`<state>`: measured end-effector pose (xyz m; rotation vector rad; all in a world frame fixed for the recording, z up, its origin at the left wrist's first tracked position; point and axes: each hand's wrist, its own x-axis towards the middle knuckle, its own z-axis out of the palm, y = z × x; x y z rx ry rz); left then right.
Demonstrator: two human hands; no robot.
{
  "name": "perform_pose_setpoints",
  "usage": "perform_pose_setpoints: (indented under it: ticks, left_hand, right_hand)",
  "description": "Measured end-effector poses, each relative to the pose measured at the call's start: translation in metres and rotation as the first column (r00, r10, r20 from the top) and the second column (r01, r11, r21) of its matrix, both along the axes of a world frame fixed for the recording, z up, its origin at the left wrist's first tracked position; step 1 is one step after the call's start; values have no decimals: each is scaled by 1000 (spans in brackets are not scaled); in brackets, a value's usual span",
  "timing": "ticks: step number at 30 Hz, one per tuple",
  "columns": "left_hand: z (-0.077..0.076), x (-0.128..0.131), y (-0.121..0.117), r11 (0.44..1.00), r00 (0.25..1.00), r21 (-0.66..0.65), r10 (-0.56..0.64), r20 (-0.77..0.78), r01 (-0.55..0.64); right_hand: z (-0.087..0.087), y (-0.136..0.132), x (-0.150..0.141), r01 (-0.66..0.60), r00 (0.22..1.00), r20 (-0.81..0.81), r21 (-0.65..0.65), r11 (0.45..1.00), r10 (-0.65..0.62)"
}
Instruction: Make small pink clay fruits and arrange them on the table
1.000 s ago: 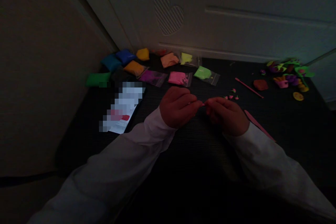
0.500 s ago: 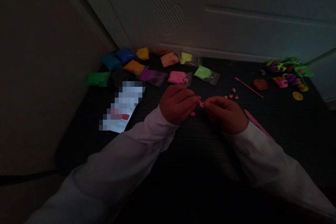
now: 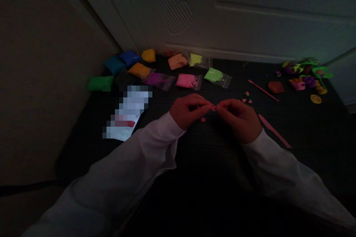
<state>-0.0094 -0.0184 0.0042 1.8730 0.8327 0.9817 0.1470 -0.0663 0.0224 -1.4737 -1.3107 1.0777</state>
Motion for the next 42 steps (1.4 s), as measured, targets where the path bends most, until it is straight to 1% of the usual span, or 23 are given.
perform_pose_setpoints:
  ticks: [5,13,18,24,29,33,38,42]
  left_hand:
    - [1,2,-1,999,999,-50,1,41,1]
    - [1,3,-3,991,998,-131,23,51,-16]
    - [1,2,-2,985,995,-175,11,97,6]
    - [4,3,-2,966,992,-259,24,126,10]
    - [5,2,-1,936,987,-345,-10,162,66]
    - [3,3,-2,923,980,-373,-20,197,93]
    - [5,4,-2,918,984,-388,-14,180,84]
    - [7,3,-2,889,986,-447,-24,166,97]
  right_hand:
    - [-1,0,-1,14,1000,-1,-13,1000,-14]
    - [-3,-3,-2,-28,996,90,57,998,23]
    - [-2,-4,-1,-63,989,143,88,994,50]
    - [-3,-5,-2,-80,990,123,97,992,68]
    - [-1,-4,-3,-77,993,100,79,994,69]
    - [0,-4,-3,-76,994,79,64,995,71]
    - [0,-4,-3,-98,990,109,59,993,92]
    - [0,-5,-2,-129,978,174,73,989,114]
